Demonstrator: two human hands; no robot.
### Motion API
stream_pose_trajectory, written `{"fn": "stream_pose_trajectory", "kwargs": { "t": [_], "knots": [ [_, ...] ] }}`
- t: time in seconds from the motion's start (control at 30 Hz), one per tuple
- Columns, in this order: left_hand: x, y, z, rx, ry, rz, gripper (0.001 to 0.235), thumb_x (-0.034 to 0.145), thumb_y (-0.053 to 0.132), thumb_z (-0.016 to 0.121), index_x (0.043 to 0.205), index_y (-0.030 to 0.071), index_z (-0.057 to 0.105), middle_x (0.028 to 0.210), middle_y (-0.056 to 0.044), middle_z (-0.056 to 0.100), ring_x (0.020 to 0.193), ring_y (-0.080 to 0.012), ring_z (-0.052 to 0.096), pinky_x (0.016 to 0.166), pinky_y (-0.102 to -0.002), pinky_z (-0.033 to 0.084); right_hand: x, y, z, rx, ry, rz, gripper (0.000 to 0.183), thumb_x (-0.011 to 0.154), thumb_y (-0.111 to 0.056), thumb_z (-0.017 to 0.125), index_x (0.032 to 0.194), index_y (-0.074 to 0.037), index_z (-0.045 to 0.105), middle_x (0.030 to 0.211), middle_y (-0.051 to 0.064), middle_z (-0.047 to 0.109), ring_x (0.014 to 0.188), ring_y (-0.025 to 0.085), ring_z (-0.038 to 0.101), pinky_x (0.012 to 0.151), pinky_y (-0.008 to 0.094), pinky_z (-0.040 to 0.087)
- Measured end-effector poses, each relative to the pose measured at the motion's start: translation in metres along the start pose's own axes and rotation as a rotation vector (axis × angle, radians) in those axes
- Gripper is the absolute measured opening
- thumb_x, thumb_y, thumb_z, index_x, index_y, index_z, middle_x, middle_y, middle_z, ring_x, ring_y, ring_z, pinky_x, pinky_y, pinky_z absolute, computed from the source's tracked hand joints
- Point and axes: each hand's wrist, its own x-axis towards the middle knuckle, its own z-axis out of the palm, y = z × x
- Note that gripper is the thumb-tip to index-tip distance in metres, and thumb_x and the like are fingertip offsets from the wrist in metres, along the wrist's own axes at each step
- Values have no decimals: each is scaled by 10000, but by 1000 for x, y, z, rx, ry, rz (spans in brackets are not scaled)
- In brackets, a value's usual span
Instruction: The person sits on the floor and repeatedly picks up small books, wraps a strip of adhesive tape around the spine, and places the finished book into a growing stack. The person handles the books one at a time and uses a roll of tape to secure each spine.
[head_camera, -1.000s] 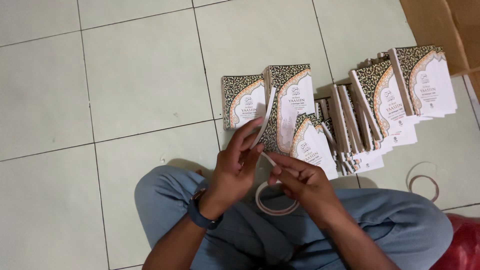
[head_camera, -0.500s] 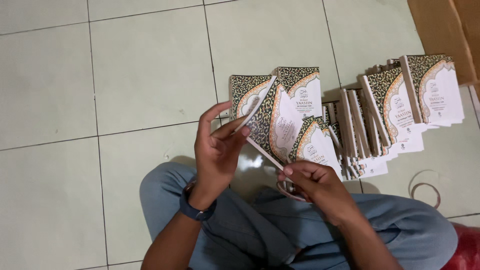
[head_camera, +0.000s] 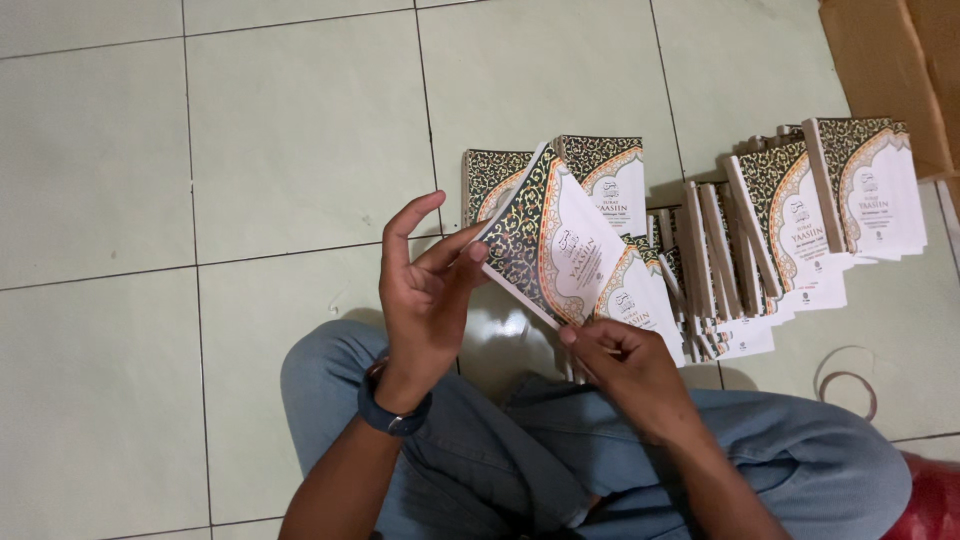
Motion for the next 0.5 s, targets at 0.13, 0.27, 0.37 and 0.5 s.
{"fn": "stream_pose_trajectory", "kwargs": {
  "t": [0.13,0.27,0.37,0.5],
  "knots": [
    [1,-2,0,-3,8,11,571,928,182,729,1404,83,427,1185,-302,731,1071,-247,724,925,-357,606,4,11,2,90,-99,-87,308,970,-227,756,731,-81,629,635,-8,527,592,73,394,522,242,260],
    [1,0,-2,8,8,-6,542,931,190,727,1387,102,447,1187,-301,735,1062,-239,731,913,-337,599,2,7,5,177,-72,-16,306,965,-208,766,734,-50,644,596,7,489,550,76,376,483,239,246],
    [2,-1,-2,1,15,-29,554,920,204,735,1387,102,454,1183,-294,740,1056,-233,730,910,-331,596,3,8,5,131,-57,-33,347,963,-224,769,696,-83,598,576,-4,468,539,75,372,478,244,241],
    [2,1,-2,24,-2,-17,543,930,210,724,1382,99,444,1190,-291,740,1038,-222,731,884,-313,593,7,16,5,197,-77,-13,314,972,-200,758,716,-69,631,593,6,503,546,76,392,484,233,256]
  ]
}}
